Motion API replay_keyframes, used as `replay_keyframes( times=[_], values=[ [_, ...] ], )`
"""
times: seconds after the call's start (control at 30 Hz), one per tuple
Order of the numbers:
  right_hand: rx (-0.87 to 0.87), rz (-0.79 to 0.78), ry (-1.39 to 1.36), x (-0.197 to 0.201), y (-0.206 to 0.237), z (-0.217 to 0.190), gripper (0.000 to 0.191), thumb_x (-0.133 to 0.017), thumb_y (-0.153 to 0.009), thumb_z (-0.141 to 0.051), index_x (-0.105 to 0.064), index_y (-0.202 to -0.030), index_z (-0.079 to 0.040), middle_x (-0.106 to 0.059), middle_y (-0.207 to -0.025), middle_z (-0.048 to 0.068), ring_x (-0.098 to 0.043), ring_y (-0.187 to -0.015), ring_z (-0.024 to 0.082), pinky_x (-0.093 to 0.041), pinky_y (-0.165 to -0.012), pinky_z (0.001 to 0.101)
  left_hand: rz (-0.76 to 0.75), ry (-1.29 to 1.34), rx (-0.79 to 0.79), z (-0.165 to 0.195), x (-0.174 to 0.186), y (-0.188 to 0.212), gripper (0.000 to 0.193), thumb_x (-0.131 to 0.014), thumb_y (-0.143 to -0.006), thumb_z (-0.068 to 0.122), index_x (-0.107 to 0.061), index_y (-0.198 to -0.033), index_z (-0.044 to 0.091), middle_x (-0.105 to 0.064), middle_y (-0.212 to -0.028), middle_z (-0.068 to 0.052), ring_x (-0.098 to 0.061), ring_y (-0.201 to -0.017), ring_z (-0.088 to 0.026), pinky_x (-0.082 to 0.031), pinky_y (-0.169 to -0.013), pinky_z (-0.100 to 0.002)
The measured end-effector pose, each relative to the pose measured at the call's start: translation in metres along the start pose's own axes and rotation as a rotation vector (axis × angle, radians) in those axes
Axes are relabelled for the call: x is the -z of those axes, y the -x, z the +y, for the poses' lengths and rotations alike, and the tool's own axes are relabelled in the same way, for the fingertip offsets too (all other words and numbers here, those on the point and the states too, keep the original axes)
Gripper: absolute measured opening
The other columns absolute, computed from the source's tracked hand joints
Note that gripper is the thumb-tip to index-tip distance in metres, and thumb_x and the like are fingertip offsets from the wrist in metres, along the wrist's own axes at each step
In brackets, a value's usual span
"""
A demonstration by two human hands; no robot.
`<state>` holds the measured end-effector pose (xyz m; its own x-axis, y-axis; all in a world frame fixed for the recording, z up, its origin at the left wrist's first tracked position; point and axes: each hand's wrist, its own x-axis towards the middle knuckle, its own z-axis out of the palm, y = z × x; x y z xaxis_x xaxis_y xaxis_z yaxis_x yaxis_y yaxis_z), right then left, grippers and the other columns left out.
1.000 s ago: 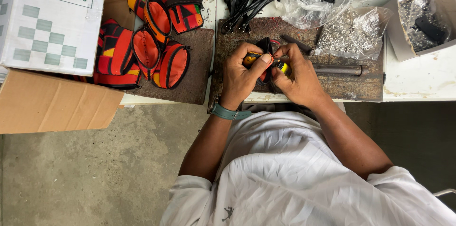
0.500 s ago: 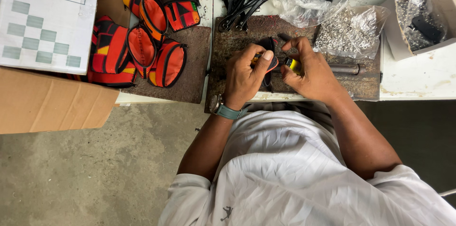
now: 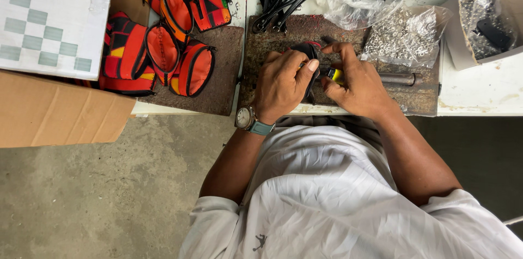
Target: The person sits at a workbench assembling small colorful fabric zippered pouches. They thread and attach black strap ends and zipper pulls to each pouch, briefly melt or seal a strap end with a lighter, press parts with a hammer, and set finished pouches aside with the others.
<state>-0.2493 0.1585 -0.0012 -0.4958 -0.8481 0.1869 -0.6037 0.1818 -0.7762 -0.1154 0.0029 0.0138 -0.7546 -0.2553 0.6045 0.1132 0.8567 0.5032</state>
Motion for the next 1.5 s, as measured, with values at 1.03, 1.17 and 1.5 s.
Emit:
replay_keyframes(
  times=[1.03, 1.17, 1.5],
  values=[
    [0.017, -0.05, 0.024, -0.0003, -0.005, -0.0051, 0.058, -0.07, -0.085, -0.019, -0.043, -0.136, -0.009, -0.069, -0.075, 0.015, -0.07, -0.065, 0.038, -0.052, -0.059, 0.0462, 0.022, -0.01, 0.04, -0.0078, -0.0052, 0.0054, 0.025, -0.059, -0.108, 0.028, -0.062, -0.097, 0.006, -0.066, -0.085, -0.01, -0.06, -0.073, -0.031, -0.046, -0.077, -0.043],
    [-0.009, -0.063, 0.035, 0.0002, -0.0053, -0.0058, 0.059, -0.07, -0.084, -0.019, -0.043, -0.136, -0.01, -0.068, -0.071, 0.016, -0.07, -0.066, 0.038, -0.051, -0.06, 0.0466, 0.022, -0.006, 0.042, -0.008, -0.0053, 0.0055, 0.025, -0.059, -0.108, 0.028, -0.062, -0.097, 0.006, -0.066, -0.086, -0.01, -0.06, -0.073, -0.031, -0.046, -0.077, -0.043],
    [0.027, -0.057, 0.012, -0.0012, -0.0052, -0.0037, 0.065, -0.071, -0.085, -0.022, -0.04, -0.14, -0.009, -0.071, -0.092, 0.022, -0.071, -0.071, 0.041, -0.054, -0.066, 0.0485, 0.031, 0.009, 0.078, -0.0083, -0.0037, 0.0078, 0.024, -0.059, -0.107, 0.029, -0.063, -0.099, 0.007, -0.067, -0.087, -0.01, -0.06, -0.077, -0.033, -0.047, -0.076, -0.045]
  ],
)
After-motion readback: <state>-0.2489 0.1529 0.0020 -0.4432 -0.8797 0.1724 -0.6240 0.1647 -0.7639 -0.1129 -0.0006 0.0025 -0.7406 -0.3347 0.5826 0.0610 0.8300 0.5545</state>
